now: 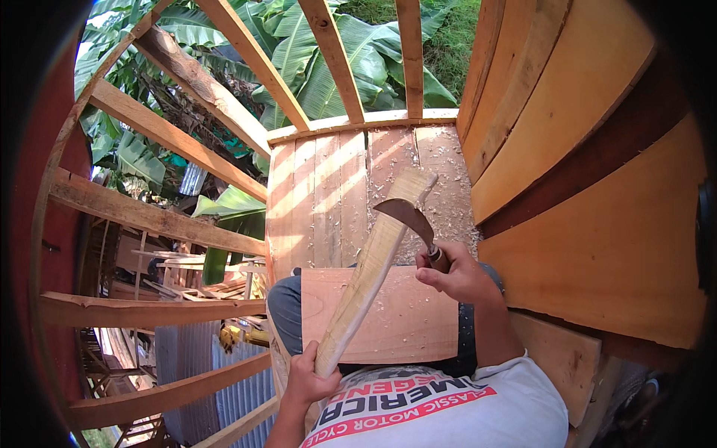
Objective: The person sits cross-legged on a wooden floor and uses a curved knife to shave and shape a long, thin piece of light-colored wood. They hold the wood against a flat board on their lap and repeatedly scrape the surface to remove thin shavings, refining the wood's shape.
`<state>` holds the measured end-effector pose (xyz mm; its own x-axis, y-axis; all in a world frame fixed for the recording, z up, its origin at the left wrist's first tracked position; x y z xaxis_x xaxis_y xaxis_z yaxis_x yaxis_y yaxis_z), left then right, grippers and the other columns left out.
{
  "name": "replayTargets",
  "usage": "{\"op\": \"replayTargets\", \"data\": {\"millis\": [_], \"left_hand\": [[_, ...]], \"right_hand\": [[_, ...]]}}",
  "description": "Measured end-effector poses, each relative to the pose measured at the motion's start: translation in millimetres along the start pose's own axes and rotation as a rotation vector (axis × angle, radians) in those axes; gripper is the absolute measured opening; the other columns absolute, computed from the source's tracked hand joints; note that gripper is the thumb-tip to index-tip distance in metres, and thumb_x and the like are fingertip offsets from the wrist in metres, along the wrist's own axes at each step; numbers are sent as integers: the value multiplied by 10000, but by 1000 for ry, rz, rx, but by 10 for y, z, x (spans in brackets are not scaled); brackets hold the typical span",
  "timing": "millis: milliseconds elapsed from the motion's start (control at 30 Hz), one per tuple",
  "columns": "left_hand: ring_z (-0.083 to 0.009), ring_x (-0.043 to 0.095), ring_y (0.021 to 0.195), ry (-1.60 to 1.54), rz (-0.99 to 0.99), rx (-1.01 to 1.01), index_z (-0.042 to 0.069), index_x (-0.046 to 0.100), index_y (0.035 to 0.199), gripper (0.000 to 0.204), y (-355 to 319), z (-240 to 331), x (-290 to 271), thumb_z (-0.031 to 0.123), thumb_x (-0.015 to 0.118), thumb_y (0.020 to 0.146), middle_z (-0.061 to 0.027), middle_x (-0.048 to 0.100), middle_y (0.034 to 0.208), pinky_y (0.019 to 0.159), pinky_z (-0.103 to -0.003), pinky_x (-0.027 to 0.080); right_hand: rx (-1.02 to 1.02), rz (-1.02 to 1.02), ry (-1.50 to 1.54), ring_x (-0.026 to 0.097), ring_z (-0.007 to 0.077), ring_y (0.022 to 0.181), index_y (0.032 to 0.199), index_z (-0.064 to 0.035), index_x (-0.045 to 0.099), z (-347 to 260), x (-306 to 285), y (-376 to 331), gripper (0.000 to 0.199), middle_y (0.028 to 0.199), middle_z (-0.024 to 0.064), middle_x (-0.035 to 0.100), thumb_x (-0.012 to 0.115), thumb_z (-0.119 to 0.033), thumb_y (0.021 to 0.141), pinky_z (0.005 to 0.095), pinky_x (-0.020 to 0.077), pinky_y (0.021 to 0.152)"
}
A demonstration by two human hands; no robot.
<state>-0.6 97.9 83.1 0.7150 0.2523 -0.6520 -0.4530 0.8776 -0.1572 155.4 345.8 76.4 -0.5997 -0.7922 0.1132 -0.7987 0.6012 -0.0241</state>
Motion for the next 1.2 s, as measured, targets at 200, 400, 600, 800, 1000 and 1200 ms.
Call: {"op": "replayTargets", "data": {"millis": [200,400,600,800,1000,1200], "left_hand": [[-145,590,528,-159,-151,-6,11,512,779,234,8,-204,-55,74,664,613,-100,547,586,510,-267,439],[-109,513,517,-170,-287,54,-1,545,855,280,132,-388,-89,64,656,607,-59,527,580,502,-259,410],[-117,481,521,-304,-310,-7,5,527,853,282,50,-534,-105,70,644,605,-87,466,570,500,-277,398],[-123,449,505,-275,-320,64,-2,516,828,270,103,-423,-137,72,639,599,-97,455,561,491,-280,390],[-128,465,502,-244,-357,59,-3,510,812,263,136,-412,-125,77,642,599,-97,463,561,493,-281,397],[-128,477,500,-245,-427,62,-5,514,817,270,102,-331,-21,86,652,604,-103,480,564,493,-276,399]], "right_hand": [[104,-56,269,423,34,451,829,-42,551,-22,98,-131,177,558,-40,460,696,-142,848,205,322,404],[-281,561,-376,361,37,470,807,-35,569,-191,119,-334,199,543,-47,453,706,-172,852,226,295,430],[-94,671,25,409,14,463,786,-50,520,-246,-112,-554,272,513,-55,437,693,-239,875,194,312,431],[115,-16,-114,404,29,403,801,-38,553,-173,438,-512,189,523,-40,452,700,-146,854,203,313,373],[59,248,-22,337,6,502,779,-52,551,-171,252,-535,207,579,-90,377,706,-165,857,207,259,445],[-172,729,186,352,3,455,744,-68,512,-354,-304,-713,242,536,-73,381,680,-174,883,188,264,407]]}}
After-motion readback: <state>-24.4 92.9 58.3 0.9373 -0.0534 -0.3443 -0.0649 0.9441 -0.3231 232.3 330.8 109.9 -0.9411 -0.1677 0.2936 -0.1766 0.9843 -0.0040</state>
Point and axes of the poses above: each hand's wrist, its own y-axis towards the middle knuckle, its own x-axis out of the palm, z = x × y, the point moved 7 cm from there along y, towards the middle knuckle
